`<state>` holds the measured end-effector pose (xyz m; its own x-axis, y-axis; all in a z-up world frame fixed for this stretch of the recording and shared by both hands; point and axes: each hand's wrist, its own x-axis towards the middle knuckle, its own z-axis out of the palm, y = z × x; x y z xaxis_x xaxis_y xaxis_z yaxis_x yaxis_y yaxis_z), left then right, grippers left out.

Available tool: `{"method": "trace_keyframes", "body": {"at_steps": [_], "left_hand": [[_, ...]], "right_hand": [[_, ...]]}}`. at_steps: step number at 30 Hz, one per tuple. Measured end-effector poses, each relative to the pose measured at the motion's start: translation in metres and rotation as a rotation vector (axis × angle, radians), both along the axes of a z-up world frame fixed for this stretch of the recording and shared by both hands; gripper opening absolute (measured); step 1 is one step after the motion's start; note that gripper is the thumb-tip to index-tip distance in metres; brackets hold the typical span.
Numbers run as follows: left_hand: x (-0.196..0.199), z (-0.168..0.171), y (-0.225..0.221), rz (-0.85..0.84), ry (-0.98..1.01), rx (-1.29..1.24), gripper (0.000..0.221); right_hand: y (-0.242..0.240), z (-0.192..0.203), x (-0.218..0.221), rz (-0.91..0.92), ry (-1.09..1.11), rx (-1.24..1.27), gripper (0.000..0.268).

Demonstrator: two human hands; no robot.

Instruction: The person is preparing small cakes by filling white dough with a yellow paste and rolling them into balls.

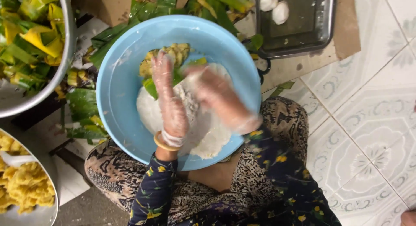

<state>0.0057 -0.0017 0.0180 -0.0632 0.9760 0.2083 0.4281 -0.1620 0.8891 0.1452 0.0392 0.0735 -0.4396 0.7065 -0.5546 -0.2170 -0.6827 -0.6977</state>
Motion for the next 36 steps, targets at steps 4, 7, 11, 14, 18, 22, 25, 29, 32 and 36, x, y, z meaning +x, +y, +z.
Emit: {"method": "trace_keyframes", "body": {"at_steps": [4, 7, 11, 14, 18, 22, 25, 29, 32, 36], "left_hand": [[-0.002, 0.019, 0.006, 0.168, -0.619, -0.152, 0.063], [-0.001, 0.02, 0.009, 0.185, -0.681, -0.055, 0.073], [-0.004, 0.014, 0.012, 0.247, -0.768, -0.072, 0.072], [-0.005, 0.014, 0.014, 0.26, -0.763, -0.079, 0.07], [-0.004, 0.014, 0.012, 0.258, -0.768, -0.097, 0.068], [-0.004, 0.012, 0.013, 0.245, -0.752, -0.103, 0.063], [-0.005, 0.013, 0.014, 0.253, -0.748, -0.102, 0.062], [-0.01, 0.011, 0.015, 0.324, -0.802, -0.068, 0.058], [-0.012, 0.019, 0.014, 0.353, -0.787, -0.074, 0.052], [-0.012, 0.024, 0.017, 0.398, -0.669, -0.107, 0.027]], "right_hand": [[0.065, -0.02, 0.094, -0.409, -0.221, 0.344, 0.029], [0.113, -0.072, 0.17, -0.509, -0.329, 0.556, 0.024], [0.134, -0.127, 0.242, -0.617, -0.272, 0.403, 0.03], [0.119, -0.123, 0.231, -0.484, -0.7, 0.677, 0.033], [0.116, -0.115, 0.176, -0.143, -1.271, 1.122, 0.042], [0.132, -0.135, 0.169, 0.199, -1.777, 1.331, 0.067], [0.136, -0.161, 0.193, 0.165, -1.872, 1.4, 0.04], [0.119, -0.149, 0.203, -0.006, -1.751, 1.23, 0.078], [0.082, -0.095, 0.169, -0.357, -1.181, 1.226, 0.054], [0.031, -0.038, 0.105, -0.416, -0.682, 0.992, 0.019]]}}
